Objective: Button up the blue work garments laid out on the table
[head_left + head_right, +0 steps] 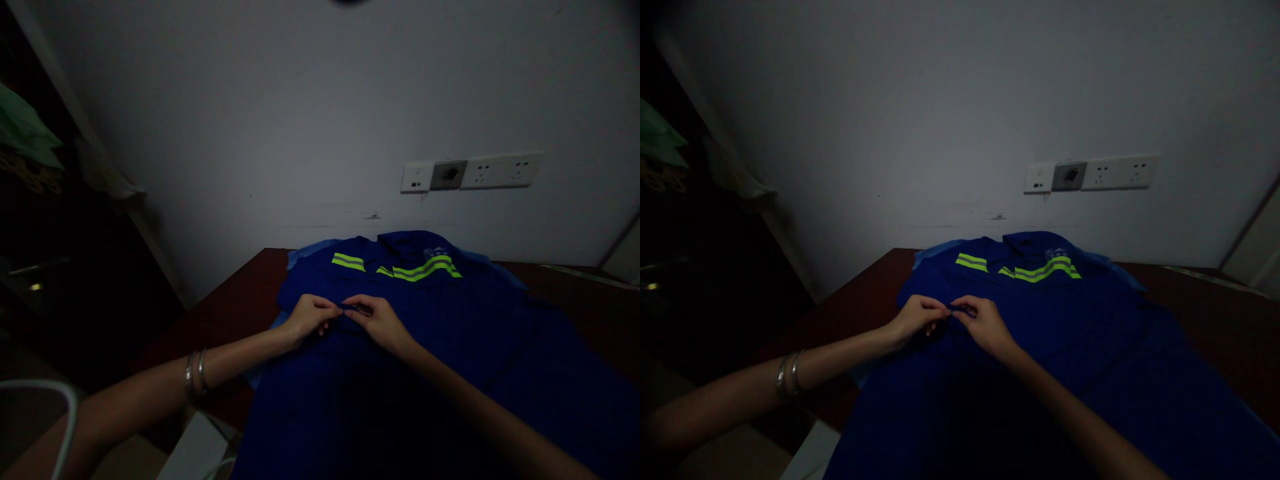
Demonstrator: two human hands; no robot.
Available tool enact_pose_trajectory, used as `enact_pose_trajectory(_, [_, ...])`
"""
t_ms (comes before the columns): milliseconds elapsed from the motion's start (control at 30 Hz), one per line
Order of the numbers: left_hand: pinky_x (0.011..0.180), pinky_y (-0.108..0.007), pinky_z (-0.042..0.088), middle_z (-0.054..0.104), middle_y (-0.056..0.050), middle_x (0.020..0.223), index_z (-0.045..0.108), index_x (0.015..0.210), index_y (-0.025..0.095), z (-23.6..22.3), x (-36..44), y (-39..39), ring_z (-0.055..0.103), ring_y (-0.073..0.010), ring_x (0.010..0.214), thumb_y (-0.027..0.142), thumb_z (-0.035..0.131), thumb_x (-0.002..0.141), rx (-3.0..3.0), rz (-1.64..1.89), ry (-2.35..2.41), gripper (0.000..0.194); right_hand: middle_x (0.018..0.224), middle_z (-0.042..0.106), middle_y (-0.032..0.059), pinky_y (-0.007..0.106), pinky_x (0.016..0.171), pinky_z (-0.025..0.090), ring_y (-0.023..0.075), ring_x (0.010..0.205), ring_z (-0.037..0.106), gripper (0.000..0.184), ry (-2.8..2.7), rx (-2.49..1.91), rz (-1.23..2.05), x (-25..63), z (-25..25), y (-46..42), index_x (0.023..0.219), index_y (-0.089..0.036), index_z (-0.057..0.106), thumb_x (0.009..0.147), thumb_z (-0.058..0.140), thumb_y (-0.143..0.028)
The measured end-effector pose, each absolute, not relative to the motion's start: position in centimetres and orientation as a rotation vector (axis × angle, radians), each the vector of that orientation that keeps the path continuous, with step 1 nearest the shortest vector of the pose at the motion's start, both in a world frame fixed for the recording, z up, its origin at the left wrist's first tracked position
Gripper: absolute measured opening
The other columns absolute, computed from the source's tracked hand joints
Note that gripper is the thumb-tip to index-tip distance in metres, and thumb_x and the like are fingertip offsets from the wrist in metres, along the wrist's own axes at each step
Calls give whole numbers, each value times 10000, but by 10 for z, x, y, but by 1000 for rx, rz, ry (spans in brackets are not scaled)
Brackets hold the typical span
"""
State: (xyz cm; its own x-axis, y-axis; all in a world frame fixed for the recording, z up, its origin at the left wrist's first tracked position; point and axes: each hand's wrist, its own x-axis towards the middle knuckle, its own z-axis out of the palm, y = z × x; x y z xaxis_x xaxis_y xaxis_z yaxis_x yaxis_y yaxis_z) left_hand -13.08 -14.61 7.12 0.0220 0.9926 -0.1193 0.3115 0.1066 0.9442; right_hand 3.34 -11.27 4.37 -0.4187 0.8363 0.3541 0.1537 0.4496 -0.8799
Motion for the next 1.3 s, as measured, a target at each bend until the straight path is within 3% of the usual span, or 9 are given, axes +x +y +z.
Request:
enact_pose_trajectory(167, [374,-173,328,478,46,443,644,677,99,70,-130,-147,400,-51,383,283,636,679,1433,884,1466,185,821,678,40,297,712,454,183,773,605,178,-1991,-896,828,38,54,-118,853,-184,667,724,599,-286])
enact_pose_trajectory(400, [378,-173,318,501,42,457,659,701,104,67,-131,-147,406,-50,376,329,638,686,1548,844,1452,226,860,667,58,318,780,448,185,829,600,111,-2010,-819,590,37,51,-116,753,-197,667,761,564,-240])
enact_pose_trajectory(833, [399,-170,351,529,31,468,641,658,115,70,-132,-149,463,-65,411,271,643,683,1608,790,1461,158,752,668,42,282,697,441,166,737,601,139,-1951,-875,754,38,54,-115,612,-195,656,714,570,-233])
enact_pose_trajectory(1133, [413,-176,345,520,36,464,628,630,117,70,-131,-150,456,-65,408,237,632,666,1609,842,1434,125,692,688,50,274,561,397,173,591,581,160,-1978,-1085,739,37,54,-113,653,-181,683,702,581,-293])
enact_pose_trajectory(1300, [414,-179,347,531,31,473,621,636,116,69,-132,-148,463,-66,409,229,630,661,1589,860,1435,116,732,683,49,268,586,414,166,627,587,152,-2011,-1005,692,40,56,-112,689,-185,671,730,563,-284])
